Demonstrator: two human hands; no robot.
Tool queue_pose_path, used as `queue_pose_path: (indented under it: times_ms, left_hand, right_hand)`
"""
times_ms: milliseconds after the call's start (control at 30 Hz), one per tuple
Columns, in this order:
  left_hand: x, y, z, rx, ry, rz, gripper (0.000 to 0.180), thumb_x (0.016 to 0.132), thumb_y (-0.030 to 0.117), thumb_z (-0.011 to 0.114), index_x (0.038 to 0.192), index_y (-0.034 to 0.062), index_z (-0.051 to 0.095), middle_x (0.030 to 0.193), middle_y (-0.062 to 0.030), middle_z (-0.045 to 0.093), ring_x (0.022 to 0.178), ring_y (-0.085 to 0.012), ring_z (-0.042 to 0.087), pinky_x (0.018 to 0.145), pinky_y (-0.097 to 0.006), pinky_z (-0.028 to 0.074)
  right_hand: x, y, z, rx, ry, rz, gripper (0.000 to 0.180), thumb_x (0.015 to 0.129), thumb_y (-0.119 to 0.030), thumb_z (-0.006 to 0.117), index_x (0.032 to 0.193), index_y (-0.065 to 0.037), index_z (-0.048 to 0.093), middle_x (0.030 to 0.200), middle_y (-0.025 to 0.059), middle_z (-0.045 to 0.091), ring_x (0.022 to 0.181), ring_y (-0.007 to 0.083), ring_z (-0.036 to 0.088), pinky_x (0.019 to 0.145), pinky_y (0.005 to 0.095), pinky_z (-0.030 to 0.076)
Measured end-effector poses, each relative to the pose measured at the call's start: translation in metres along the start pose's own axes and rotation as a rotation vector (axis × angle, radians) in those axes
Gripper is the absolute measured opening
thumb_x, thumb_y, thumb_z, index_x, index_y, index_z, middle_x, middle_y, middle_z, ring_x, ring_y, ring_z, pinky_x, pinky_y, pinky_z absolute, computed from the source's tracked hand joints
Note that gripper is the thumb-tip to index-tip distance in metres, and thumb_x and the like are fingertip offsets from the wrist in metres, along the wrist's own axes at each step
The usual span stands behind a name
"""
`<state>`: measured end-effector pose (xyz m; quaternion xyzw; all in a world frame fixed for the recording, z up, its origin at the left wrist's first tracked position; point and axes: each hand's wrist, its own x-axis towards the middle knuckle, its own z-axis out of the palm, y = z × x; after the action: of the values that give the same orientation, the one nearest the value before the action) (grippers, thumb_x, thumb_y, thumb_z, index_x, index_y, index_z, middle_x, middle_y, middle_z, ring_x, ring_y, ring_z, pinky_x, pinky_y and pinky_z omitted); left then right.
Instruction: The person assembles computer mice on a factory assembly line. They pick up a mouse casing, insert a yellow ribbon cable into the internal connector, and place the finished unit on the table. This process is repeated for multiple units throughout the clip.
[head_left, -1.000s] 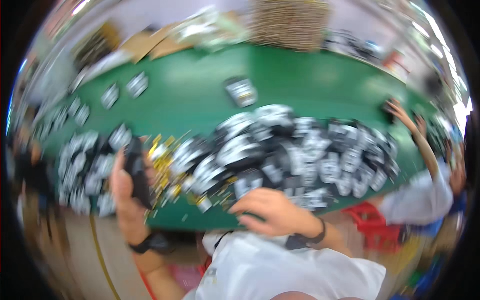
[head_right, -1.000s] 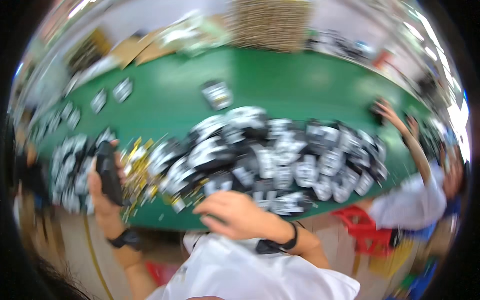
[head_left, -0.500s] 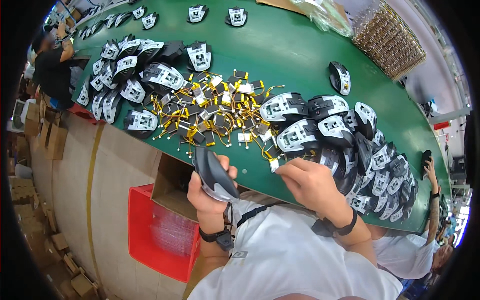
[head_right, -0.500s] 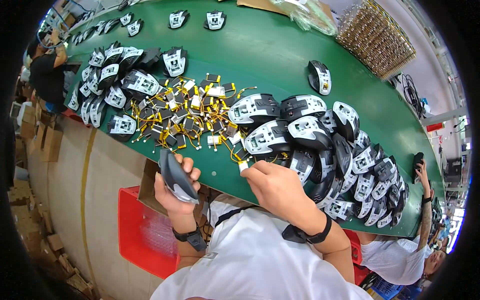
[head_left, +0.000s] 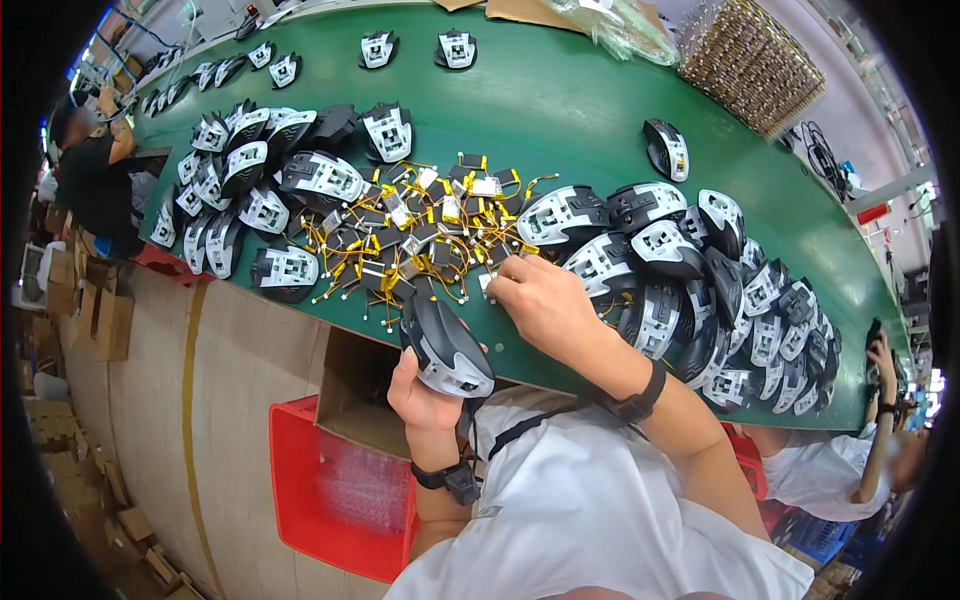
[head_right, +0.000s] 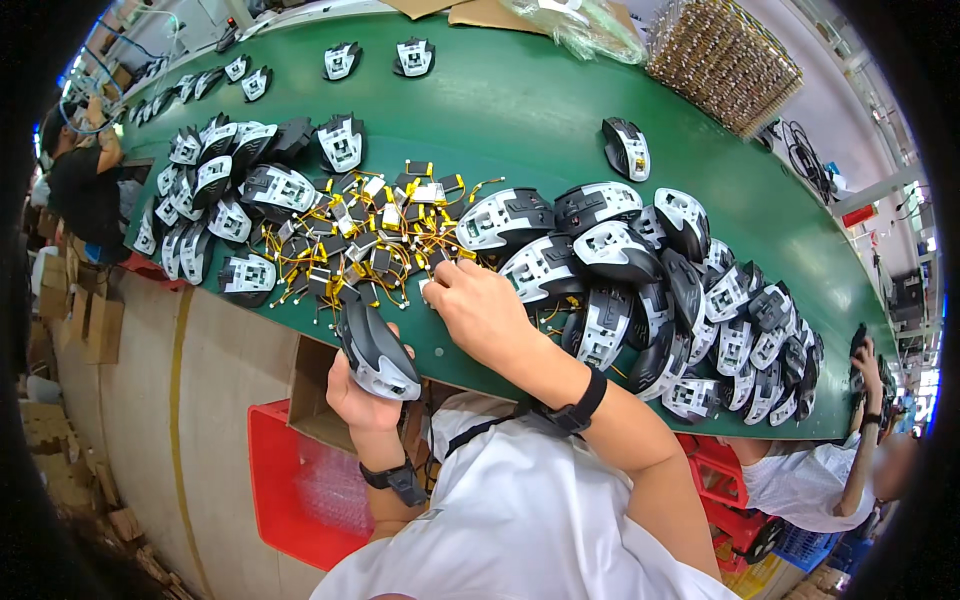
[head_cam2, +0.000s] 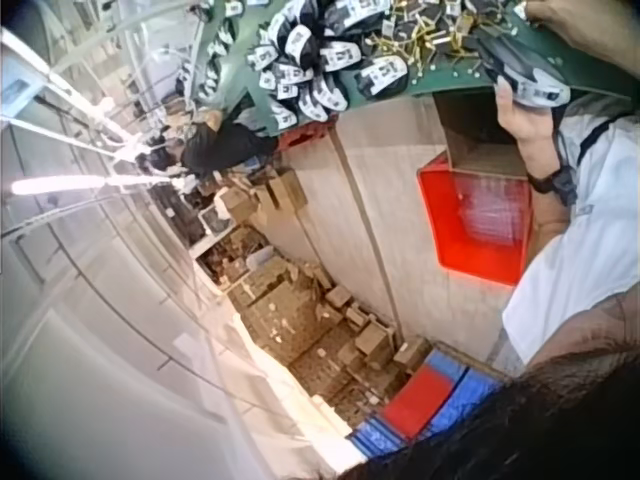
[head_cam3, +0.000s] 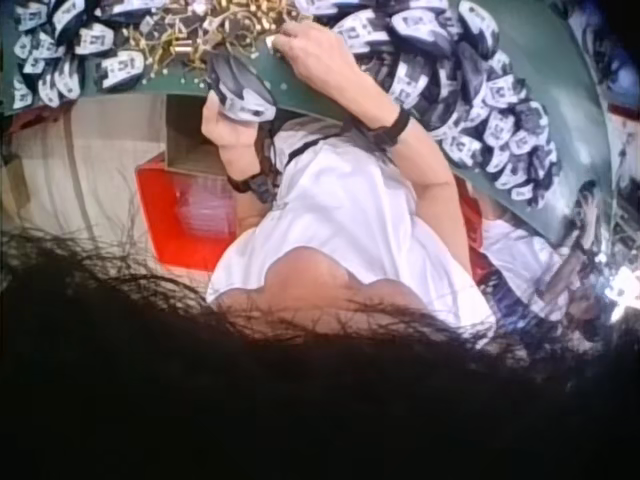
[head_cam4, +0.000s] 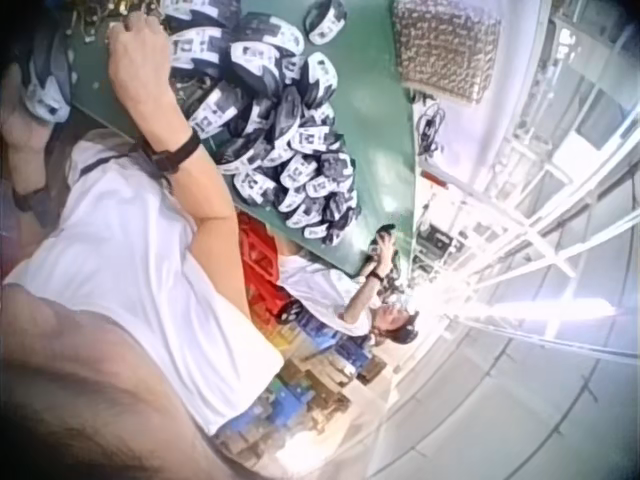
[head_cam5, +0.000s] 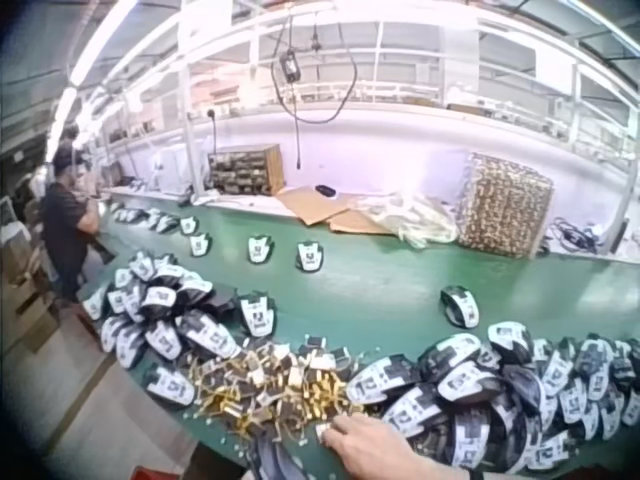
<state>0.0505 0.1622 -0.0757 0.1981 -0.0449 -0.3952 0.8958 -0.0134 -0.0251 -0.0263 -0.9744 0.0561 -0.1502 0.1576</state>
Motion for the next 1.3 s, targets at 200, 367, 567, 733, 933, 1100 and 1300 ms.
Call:
queue_pose_path:
  times_ms: [200, 367, 567, 733, 933, 1100, 1300]
  left_hand:
    - [0.001, -0.003, 0.003, 0.081, 0.034, 0.074, 0.058, 0.092, 0.034, 0.056, 0.138, 0.0004, 0.045, 0.126, -0.0187, 0.058, 0.113, -0.0324, 0.057, 0.096, -0.052, 0.047]
    - [0.002, -0.005, 0.010, 0.111, 0.104, 0.151, 0.056, 0.092, 0.031, 0.055, 0.138, 0.0007, 0.045, 0.127, -0.0155, 0.058, 0.113, -0.0309, 0.058, 0.098, -0.053, 0.045]
    - [0.005, -0.006, 0.015, 0.163, 0.142, 0.170, 0.055, 0.093, 0.031, 0.054, 0.139, 0.0013, 0.044, 0.130, -0.0137, 0.057, 0.114, -0.0304, 0.058, 0.100, -0.053, 0.044]
    - [0.011, -0.009, 0.021, 0.144, 0.118, 0.153, 0.058, 0.092, 0.032, 0.054, 0.140, 0.0016, 0.043, 0.135, -0.0126, 0.054, 0.120, -0.0305, 0.054, 0.103, -0.053, 0.041]
    - [0.023, -0.006, 0.049, 0.222, 0.119, 0.228, 0.058, 0.095, 0.033, 0.052, 0.142, 0.0005, 0.041, 0.136, -0.0178, 0.052, 0.119, -0.0358, 0.054, 0.102, -0.052, 0.042]
    - [0.047, -0.008, 0.078, 0.139, -0.046, 0.192, 0.059, 0.096, 0.031, 0.050, 0.145, 0.0002, 0.036, 0.142, -0.0228, 0.046, 0.127, -0.0450, 0.047, 0.105, -0.053, 0.040]
    - [0.064, -0.029, 0.106, -0.059, -0.288, 0.008, 0.069, 0.093, 0.034, 0.047, 0.151, 0.0020, 0.025, 0.153, -0.0246, 0.029, 0.139, -0.0468, 0.029, 0.113, -0.057, 0.027]
  right_hand:
    - [0.001, 0.005, 0.001, 0.068, 0.046, -0.064, 0.009, 0.080, -0.011, 0.061, 0.085, -0.005, 0.061, 0.093, 0.0076, 0.057, 0.087, 0.0243, 0.060, 0.072, 0.0359, 0.052]
    - [0.001, 0.008, -0.007, 0.198, 0.094, -0.090, 0.014, 0.083, -0.012, 0.063, 0.095, -0.005, 0.058, 0.095, 0.0093, 0.056, 0.090, 0.0258, 0.058, 0.074, 0.0368, 0.051]
    - [-0.005, 0.009, -0.006, 0.043, 0.077, -0.159, 0.016, 0.078, -0.014, 0.064, 0.091, -0.005, 0.059, 0.093, 0.0096, 0.056, 0.089, 0.0263, 0.059, 0.075, 0.0363, 0.052]
    - [0.008, 0.023, 0.002, -0.019, 0.030, -0.196, 0.011, 0.080, -0.015, 0.061, 0.087, -0.007, 0.064, 0.094, 0.0067, 0.057, 0.088, 0.0240, 0.058, 0.073, 0.0345, 0.052]
    - [0.001, 0.022, -0.038, 0.927, 0.116, 0.259, 0.015, 0.087, -0.006, 0.066, 0.102, -0.004, 0.068, 0.097, 0.0059, 0.071, 0.088, 0.0149, 0.066, 0.078, 0.0275, 0.053]
    - [-0.005, 0.029, -0.058, 1.542, 0.302, 0.441, 0.022, 0.094, -0.014, 0.063, 0.107, 0.003, 0.067, 0.090, 0.0055, 0.069, 0.085, 0.0107, 0.063, 0.080, 0.0251, 0.050]
    - [-0.038, 0.032, -0.079, 1.435, 0.256, 0.547, 0.022, 0.095, -0.016, 0.063, 0.104, 0.003, 0.069, 0.083, 0.0024, 0.066, 0.077, 0.0081, 0.060, 0.073, 0.0231, 0.048]
